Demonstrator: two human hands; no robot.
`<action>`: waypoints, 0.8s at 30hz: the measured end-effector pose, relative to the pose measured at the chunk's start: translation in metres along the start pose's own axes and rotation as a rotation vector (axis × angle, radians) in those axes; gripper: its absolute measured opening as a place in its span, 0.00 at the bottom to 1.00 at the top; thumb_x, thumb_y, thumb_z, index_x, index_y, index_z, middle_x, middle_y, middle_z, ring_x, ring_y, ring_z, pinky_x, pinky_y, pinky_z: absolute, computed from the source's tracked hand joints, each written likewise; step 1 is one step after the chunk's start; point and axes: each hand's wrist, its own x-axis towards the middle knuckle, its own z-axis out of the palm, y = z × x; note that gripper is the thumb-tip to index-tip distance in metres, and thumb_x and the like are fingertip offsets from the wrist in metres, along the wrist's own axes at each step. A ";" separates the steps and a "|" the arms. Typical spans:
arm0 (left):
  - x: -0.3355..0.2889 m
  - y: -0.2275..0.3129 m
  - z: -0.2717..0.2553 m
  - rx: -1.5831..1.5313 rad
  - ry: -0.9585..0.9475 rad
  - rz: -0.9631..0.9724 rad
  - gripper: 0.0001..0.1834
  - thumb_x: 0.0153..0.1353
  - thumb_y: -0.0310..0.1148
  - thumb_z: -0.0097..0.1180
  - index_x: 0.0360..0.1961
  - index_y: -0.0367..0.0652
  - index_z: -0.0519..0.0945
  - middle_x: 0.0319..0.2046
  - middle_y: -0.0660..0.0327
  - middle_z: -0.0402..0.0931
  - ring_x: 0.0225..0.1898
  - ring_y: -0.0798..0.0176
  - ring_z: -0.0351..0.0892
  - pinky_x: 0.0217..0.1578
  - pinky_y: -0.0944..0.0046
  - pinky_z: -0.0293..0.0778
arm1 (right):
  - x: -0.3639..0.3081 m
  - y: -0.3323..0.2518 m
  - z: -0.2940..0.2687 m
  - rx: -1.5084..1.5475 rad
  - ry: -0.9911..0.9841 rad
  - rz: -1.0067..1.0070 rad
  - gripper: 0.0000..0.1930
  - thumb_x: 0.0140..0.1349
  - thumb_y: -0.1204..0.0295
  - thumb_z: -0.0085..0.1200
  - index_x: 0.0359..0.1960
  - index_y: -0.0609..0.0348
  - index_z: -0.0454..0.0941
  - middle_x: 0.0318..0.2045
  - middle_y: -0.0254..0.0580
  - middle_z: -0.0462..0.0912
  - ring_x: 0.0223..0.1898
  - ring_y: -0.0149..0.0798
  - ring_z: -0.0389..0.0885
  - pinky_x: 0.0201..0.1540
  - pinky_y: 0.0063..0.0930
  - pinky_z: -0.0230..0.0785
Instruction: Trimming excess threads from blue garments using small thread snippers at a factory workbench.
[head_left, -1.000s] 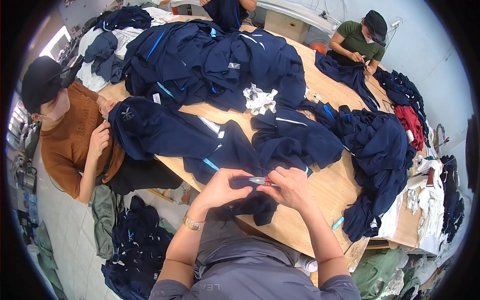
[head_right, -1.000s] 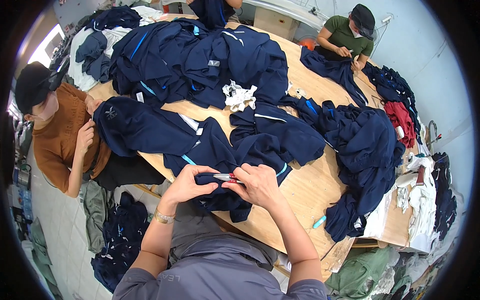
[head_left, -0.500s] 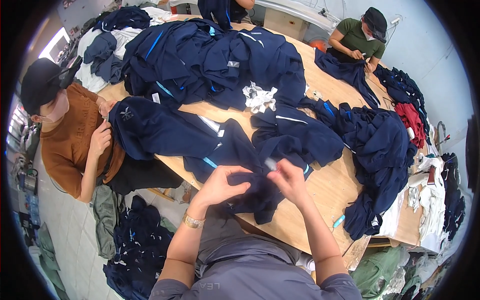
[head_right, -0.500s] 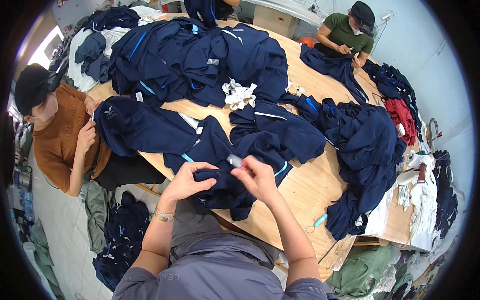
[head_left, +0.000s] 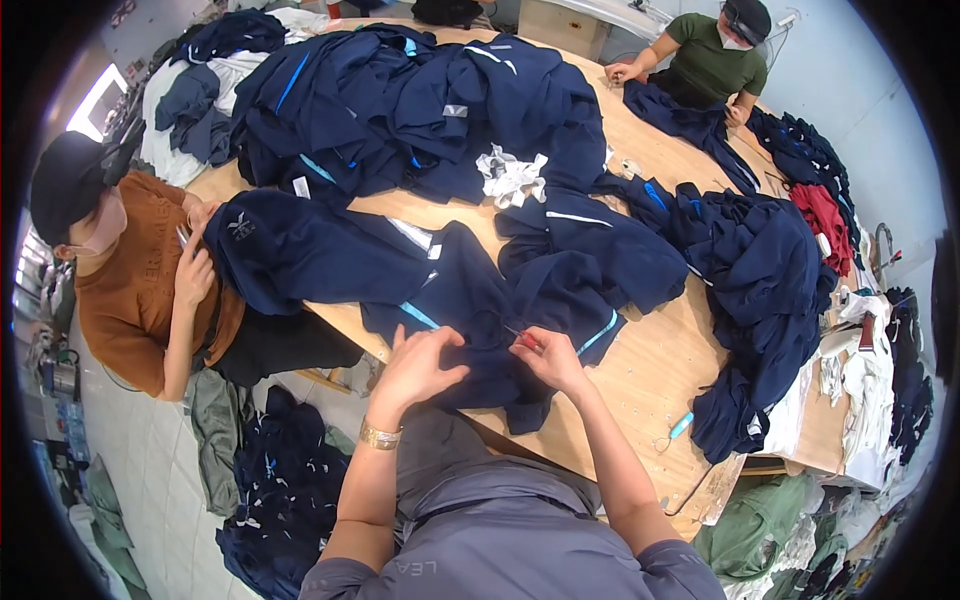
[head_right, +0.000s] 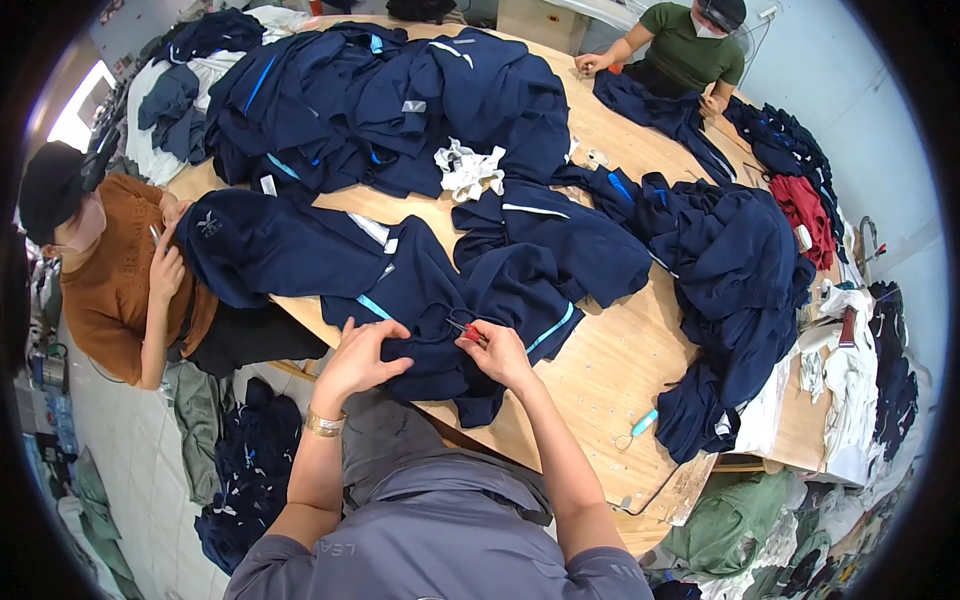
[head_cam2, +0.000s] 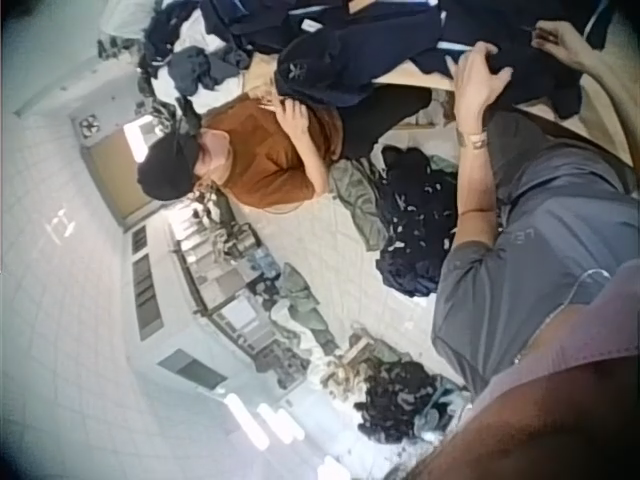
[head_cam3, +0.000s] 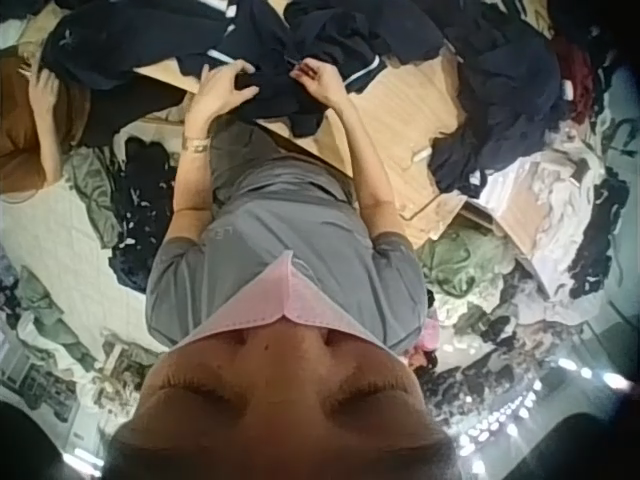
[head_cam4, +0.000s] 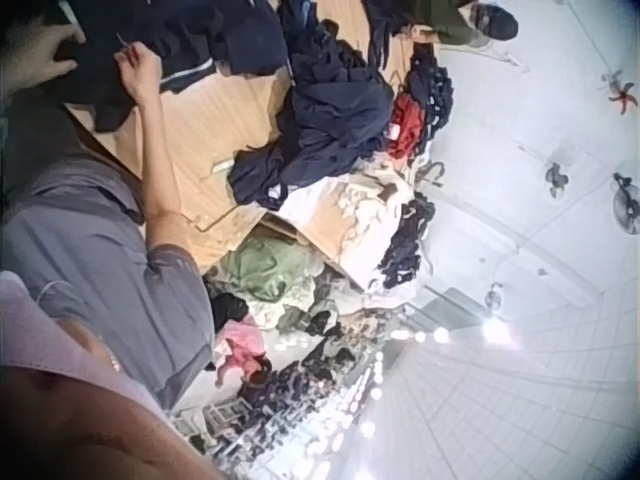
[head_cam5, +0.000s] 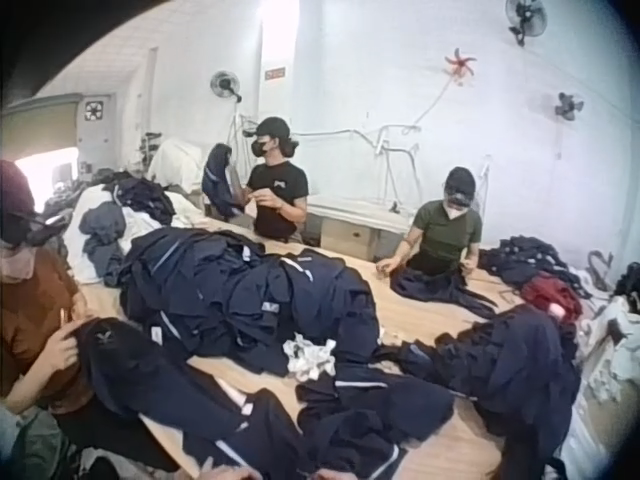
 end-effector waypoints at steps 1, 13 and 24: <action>-0.001 0.003 0.006 0.057 0.054 0.042 0.18 0.46 0.45 0.64 0.34 0.45 0.78 0.34 0.57 0.78 0.43 0.54 0.75 0.54 0.43 0.58 | 0.000 -0.002 0.002 0.023 0.004 0.009 0.11 0.53 0.67 0.59 0.28 0.63 0.76 0.23 0.51 0.78 0.27 0.51 0.78 0.30 0.32 0.68; 0.006 0.023 0.005 -0.151 0.088 0.056 0.13 0.50 0.32 0.58 0.38 0.42 0.75 0.24 0.50 0.77 0.28 0.46 0.77 0.31 0.55 0.71 | -0.013 -0.046 -0.003 0.481 0.114 -0.010 0.12 0.55 0.78 0.57 0.42 0.59 0.78 0.27 0.26 0.76 0.26 0.20 0.68 0.29 0.14 0.62; 0.000 0.033 -0.004 -0.603 0.126 0.297 0.18 0.47 0.30 0.58 0.41 0.36 0.74 0.33 0.52 0.79 0.37 0.57 0.80 0.39 0.64 0.72 | -0.014 -0.093 -0.013 0.402 0.073 -0.219 0.11 0.55 0.78 0.57 0.42 0.61 0.78 0.31 0.35 0.83 0.30 0.20 0.74 0.33 0.14 0.67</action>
